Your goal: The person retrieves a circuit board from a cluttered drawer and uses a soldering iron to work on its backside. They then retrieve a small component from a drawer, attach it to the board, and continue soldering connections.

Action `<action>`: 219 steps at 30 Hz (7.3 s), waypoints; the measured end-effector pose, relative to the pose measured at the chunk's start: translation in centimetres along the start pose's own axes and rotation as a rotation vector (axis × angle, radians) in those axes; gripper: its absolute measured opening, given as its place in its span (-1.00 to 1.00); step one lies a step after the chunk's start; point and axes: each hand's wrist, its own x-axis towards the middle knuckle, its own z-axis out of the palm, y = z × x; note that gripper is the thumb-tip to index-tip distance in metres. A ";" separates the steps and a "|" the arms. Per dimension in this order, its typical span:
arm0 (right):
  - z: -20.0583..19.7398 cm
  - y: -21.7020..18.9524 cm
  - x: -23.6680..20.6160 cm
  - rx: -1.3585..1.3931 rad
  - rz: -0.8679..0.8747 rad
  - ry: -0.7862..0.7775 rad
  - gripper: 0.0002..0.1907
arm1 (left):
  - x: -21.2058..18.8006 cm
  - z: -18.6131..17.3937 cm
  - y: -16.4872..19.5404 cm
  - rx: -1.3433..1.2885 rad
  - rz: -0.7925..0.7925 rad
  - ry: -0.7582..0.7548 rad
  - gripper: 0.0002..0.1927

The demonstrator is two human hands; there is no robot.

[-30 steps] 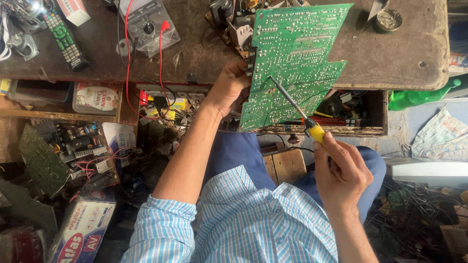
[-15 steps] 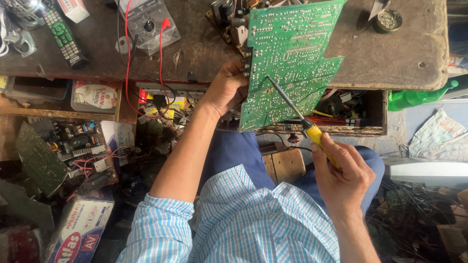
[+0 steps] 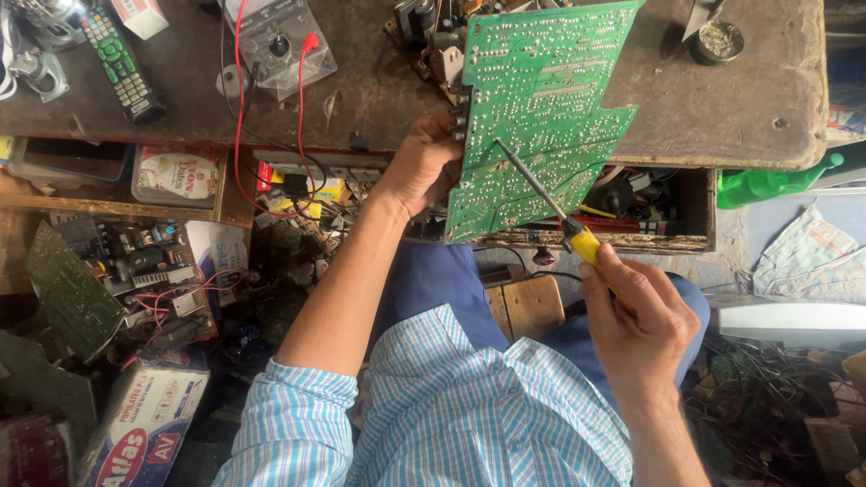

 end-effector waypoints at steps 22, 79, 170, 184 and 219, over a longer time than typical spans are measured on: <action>0.1 0.0 0.5 -0.007 0.015 -0.015 -0.78 | 0.3 -0.5 -1.2 -0.048 0.040 0.049 -0.77; -0.1 0.3 -1.2 -0.020 0.025 0.046 -0.74 | 0.5 -0.6 1.9 0.213 -0.010 -0.197 -0.63; -6.9 8.9 -6.4 0.507 0.492 0.490 -0.78 | 1.5 12.9 -6.0 1.059 0.686 0.368 -0.88; -5.9 9.7 -4.1 0.623 0.444 0.398 -0.81 | -12.2 -1.6 2.8 0.651 0.524 0.811 -0.66; -6.0 6.3 -4.1 0.662 0.388 0.403 -0.78 | -18.2 -2.0 14.9 0.729 0.906 1.120 -0.38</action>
